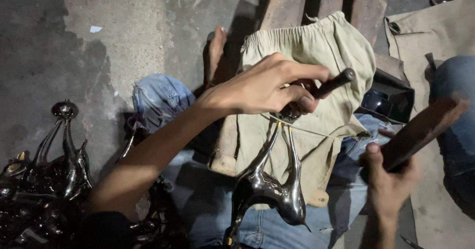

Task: The person sits on the floor and repeatedly hammers a metal deer figurine with a wooden mallet. They hold the figurine with one hand and strike it with the other, occasionally rotating it to hit different areas.

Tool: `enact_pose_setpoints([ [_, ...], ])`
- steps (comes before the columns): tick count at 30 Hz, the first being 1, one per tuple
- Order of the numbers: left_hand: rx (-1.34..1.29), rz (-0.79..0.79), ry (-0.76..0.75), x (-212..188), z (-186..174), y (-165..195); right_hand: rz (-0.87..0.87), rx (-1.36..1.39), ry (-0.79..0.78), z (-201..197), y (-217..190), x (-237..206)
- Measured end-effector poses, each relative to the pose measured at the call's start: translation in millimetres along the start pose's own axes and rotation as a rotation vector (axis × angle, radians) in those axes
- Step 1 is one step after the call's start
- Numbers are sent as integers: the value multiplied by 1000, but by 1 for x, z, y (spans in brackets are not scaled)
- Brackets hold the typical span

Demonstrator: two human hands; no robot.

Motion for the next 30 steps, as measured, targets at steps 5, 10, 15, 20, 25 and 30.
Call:
enact_pose_setpoints([
  [5, -51, 149, 29, 2, 4, -2, -272, -47, -10, -11, -66, 22],
  [10, -54, 42, -10, 4, 8, -8, -447, -224, -178, 0, -116, 37],
  [15, -47, 159, 115, -7, 11, -8, -383, -256, -232, 18, -153, 56],
  [20, -59, 191, 264, -16, 22, -16, -427, -582, -392, 35, -194, 61],
  [25, 6, 196, 418, -23, 31, -18, -323, -621, -435, 48, -208, 62],
  [30, -85, -40, 405, -30, 43, -28, -502, -485, -515, 53, -213, 67],
])
Point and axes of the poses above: each hand's wrist, its own x-axis towards the middle knuckle, its own z-axis out of the palm, y = z × x, the point moved 4 cm from there along x, towards the middle knuckle, and after that the axes turned 12 degrees about -y, right-handed, at the moved point
